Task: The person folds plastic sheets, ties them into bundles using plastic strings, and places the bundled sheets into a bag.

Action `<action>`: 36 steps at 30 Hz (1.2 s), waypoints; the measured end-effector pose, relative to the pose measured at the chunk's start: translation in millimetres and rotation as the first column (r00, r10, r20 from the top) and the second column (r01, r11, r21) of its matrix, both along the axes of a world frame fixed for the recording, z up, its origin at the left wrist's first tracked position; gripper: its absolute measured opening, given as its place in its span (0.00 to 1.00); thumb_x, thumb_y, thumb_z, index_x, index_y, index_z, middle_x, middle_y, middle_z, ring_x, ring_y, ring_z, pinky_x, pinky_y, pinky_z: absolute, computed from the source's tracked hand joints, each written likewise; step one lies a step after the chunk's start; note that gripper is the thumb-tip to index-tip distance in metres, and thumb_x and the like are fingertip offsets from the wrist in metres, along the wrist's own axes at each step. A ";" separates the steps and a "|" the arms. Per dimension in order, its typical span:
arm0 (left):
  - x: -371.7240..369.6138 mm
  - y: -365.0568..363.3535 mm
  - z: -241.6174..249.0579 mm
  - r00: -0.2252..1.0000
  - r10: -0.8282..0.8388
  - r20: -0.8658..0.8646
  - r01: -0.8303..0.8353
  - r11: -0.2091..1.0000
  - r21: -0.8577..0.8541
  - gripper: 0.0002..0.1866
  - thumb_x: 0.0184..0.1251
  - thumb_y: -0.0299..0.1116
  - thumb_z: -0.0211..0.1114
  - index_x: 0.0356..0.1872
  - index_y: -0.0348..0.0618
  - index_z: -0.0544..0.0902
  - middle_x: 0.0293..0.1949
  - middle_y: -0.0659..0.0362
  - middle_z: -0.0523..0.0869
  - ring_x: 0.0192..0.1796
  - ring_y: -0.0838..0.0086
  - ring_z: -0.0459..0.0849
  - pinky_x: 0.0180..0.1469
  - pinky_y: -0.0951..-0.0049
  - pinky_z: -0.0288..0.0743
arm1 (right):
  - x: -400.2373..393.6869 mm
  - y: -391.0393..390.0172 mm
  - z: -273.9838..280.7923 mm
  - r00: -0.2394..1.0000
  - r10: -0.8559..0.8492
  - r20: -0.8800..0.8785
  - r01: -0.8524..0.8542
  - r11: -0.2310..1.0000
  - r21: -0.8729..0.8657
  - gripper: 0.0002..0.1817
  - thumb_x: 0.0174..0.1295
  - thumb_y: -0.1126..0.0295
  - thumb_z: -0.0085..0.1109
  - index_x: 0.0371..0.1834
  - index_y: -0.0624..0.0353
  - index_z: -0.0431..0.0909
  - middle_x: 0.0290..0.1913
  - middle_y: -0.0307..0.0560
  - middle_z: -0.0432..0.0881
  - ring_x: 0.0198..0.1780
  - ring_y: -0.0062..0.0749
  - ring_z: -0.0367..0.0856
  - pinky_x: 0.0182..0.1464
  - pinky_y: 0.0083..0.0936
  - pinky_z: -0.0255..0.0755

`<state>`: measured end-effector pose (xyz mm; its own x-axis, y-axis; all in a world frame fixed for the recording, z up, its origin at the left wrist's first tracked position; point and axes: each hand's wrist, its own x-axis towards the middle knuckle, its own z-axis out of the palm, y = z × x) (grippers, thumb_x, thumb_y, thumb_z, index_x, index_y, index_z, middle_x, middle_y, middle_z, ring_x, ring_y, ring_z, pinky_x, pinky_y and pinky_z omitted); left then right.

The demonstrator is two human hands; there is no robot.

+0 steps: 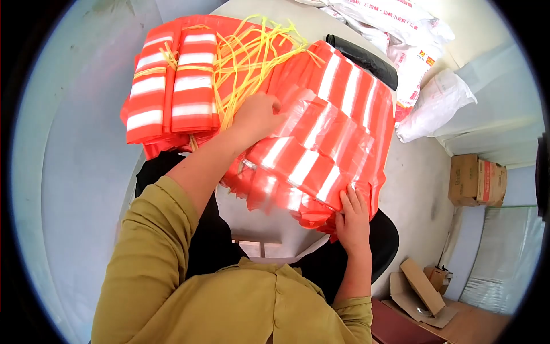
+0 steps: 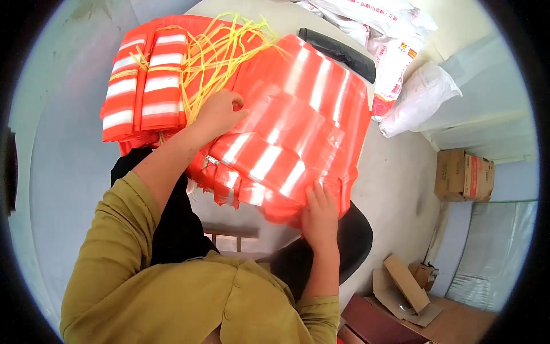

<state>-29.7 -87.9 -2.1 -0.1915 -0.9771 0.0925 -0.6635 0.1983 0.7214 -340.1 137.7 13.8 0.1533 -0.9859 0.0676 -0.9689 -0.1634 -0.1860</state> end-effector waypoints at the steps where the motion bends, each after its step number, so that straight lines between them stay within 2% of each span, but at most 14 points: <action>1: -0.6 -0.5 4.5 0.999 -0.011 0.031 0.010 0.999 0.036 0.17 0.65 0.42 0.74 0.46 0.39 0.91 0.48 0.44 0.89 0.52 0.51 0.88 0.56 0.54 0.82 | 2.2 -1.2 3.3 1.000 0.016 0.002 -0.016 0.999 -0.027 0.28 0.61 0.77 0.64 0.67 0.62 0.79 0.75 0.61 0.76 0.75 0.63 0.72 0.76 0.48 0.69; 4: 0.6 -4.9 1.2 0.998 -0.039 0.042 0.034 0.995 0.097 0.15 0.64 0.41 0.75 0.42 0.38 0.91 0.44 0.44 0.89 0.49 0.51 0.89 0.52 0.54 0.82 | 7.5 -2.2 15.2 0.997 0.050 0.051 -0.049 0.999 -0.021 0.27 0.59 0.74 0.67 0.65 0.63 0.80 0.73 0.62 0.77 0.73 0.66 0.74 0.74 0.50 0.71; 6: -0.5 -4.3 -8.9 1.000 -0.008 -0.008 0.008 1.000 0.009 0.13 0.64 0.38 0.75 0.39 0.37 0.89 0.41 0.46 0.87 0.45 0.55 0.87 0.49 0.57 0.81 | -5.9 1.0 19.7 0.991 0.055 0.125 -0.056 0.998 0.010 0.31 0.59 0.67 0.72 0.67 0.62 0.79 0.74 0.61 0.77 0.74 0.64 0.74 0.74 0.49 0.70; 8: 0.5 -5.6 -18.6 0.998 0.001 -0.057 -0.003 0.999 -0.035 0.11 0.63 0.35 0.75 0.36 0.36 0.87 0.38 0.48 0.86 0.43 0.57 0.86 0.47 0.59 0.80 | -8.0 -4.9 35.0 0.968 -0.048 0.247 0.049 0.999 0.001 0.29 0.63 0.67 0.70 0.69 0.62 0.79 0.73 0.61 0.78 0.74 0.61 0.75 0.74 0.46 0.71; 11: 3.1 -7.4 -20.1 0.996 -0.009 -0.088 0.008 1.000 -0.016 0.10 0.64 0.32 0.74 0.34 0.35 0.85 0.37 0.50 0.85 0.41 0.60 0.85 0.45 0.61 0.78 | -38.3 -19.5 36.1 0.822 -0.345 0.453 0.349 0.934 0.079 0.25 0.70 0.68 0.66 0.69 0.63 0.79 0.71 0.61 0.80 0.71 0.52 0.80 0.71 0.40 0.75; 14: 2.8 -6.2 -13.0 0.996 -0.003 -0.086 0.006 0.999 0.038 0.10 0.65 0.32 0.74 0.34 0.34 0.84 0.36 0.50 0.85 0.40 0.61 0.85 0.45 0.62 0.78 | -63.3 -52.2 38.8 0.629 -0.457 0.629 0.428 0.879 0.210 0.22 0.75 0.71 0.60 0.70 0.65 0.78 0.66 0.58 0.84 0.65 0.43 0.85 0.66 0.35 0.78; 17: 2.7 -5.6 -11.4 0.994 0.026 -0.108 -0.018 0.997 0.078 0.11 0.66 0.33 0.73 0.35 0.34 0.84 0.35 0.50 0.85 0.39 0.61 0.85 0.45 0.63 0.79 | -84.3 -79.2 25.4 0.662 -0.391 0.639 0.381 0.910 0.162 0.22 0.76 0.72 0.59 0.71 0.66 0.77 0.63 0.55 0.86 0.60 0.36 0.86 0.61 0.32 0.81; 23: 8.1 -7.6 -19.2 0.992 0.038 -0.119 -0.027 0.995 0.094 0.09 0.69 0.31 0.71 0.39 0.35 0.83 0.35 0.53 0.86 0.40 0.65 0.85 0.46 0.65 0.79 | -83.8 -110.2 23.4 0.561 -0.475 0.678 0.392 0.874 0.287 0.22 0.75 0.73 0.60 0.71 0.66 0.77 0.59 0.53 0.87 0.54 0.35 0.86 0.52 0.31 0.82; 26: 7.4 -5.1 -13.7 0.992 0.067 -0.110 -0.052 0.989 0.136 0.09 0.70 0.31 0.70 0.39 0.35 0.83 0.35 0.54 0.86 0.40 0.66 0.85 0.46 0.66 0.79 | -71.0 -111.8 25.1 0.496 -0.505 0.706 0.466 0.841 0.274 0.19 0.73 0.74 0.62 0.66 0.66 0.80 0.57 0.54 0.87 0.54 0.39 0.87 0.51 0.34 0.82; 29: 6.0 -1.0 -11.7 0.988 0.094 -0.120 -0.074 0.984 0.162 0.09 0.71 0.31 0.70 0.40 0.36 0.82 0.35 0.55 0.85 0.40 0.68 0.83 0.46 0.67 0.78 | -75.5 -114.0 14.3 0.886 -0.244 0.394 0.311 0.943 -0.116 0.17 0.69 0.74 0.66 0.59 0.64 0.83 0.56 0.53 0.87 0.55 0.46 0.86 0.53 0.39 0.82; 32: 4.8 1.1 -6.7 0.989 0.108 -0.100 -0.092 0.983 0.157 0.08 0.71 0.31 0.70 0.40 0.36 0.82 0.36 0.55 0.84 0.40 0.69 0.83 0.47 0.68 0.78 | -49.3 -117.1 26.7 0.940 0.120 0.318 -0.037 0.966 -0.254 0.15 0.65 0.72 0.69 0.54 0.61 0.84 0.57 0.51 0.86 0.58 0.51 0.84 0.59 0.44 0.80; 34: 4.2 3.4 -4.5 0.988 0.115 -0.106 -0.096 0.981 0.171 0.08 0.71 0.30 0.71 0.40 0.36 0.82 0.37 0.55 0.84 0.41 0.69 0.83 0.47 0.68 0.78 | -28.4 -122.3 22.0 0.900 0.313 0.303 -0.238 0.936 -0.260 0.16 0.63 0.71 0.71 0.54 0.60 0.85 0.58 0.48 0.86 0.60 0.49 0.83 0.61 0.44 0.79; 35: 5.9 2.7 -6.0 0.991 0.101 -0.085 -0.084 0.980 0.178 0.08 0.71 0.28 0.71 0.44 0.38 0.81 0.37 0.63 0.81 0.42 0.79 0.79 0.48 0.76 0.76 | -20.0 -124.3 19.9 0.866 0.406 0.293 -0.335 0.905 -0.263 0.16 0.62 0.71 0.71 0.53 0.59 0.85 0.59 0.47 0.86 0.62 0.49 0.83 0.63 0.44 0.78; 36: 6.7 1.4 -6.8 0.993 0.093 -0.070 -0.080 0.981 0.175 0.08 0.70 0.27 0.71 0.44 0.38 0.81 0.38 0.62 0.82 0.42 0.77 0.80 0.49 0.75 0.76 | -14.0 -124.7 19.2 0.860 0.417 0.295 -0.354 0.902 -0.247 0.17 0.61 0.71 0.72 0.53 0.59 0.85 0.59 0.46 0.86 0.62 0.48 0.82 0.64 0.44 0.78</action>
<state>-23.0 -86.4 -9.0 -0.1042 -0.9923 -0.0670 -0.6138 0.0111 0.7894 -354.1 13.0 33.0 0.4555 -0.8182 0.3508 -0.7064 -0.5720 -0.4169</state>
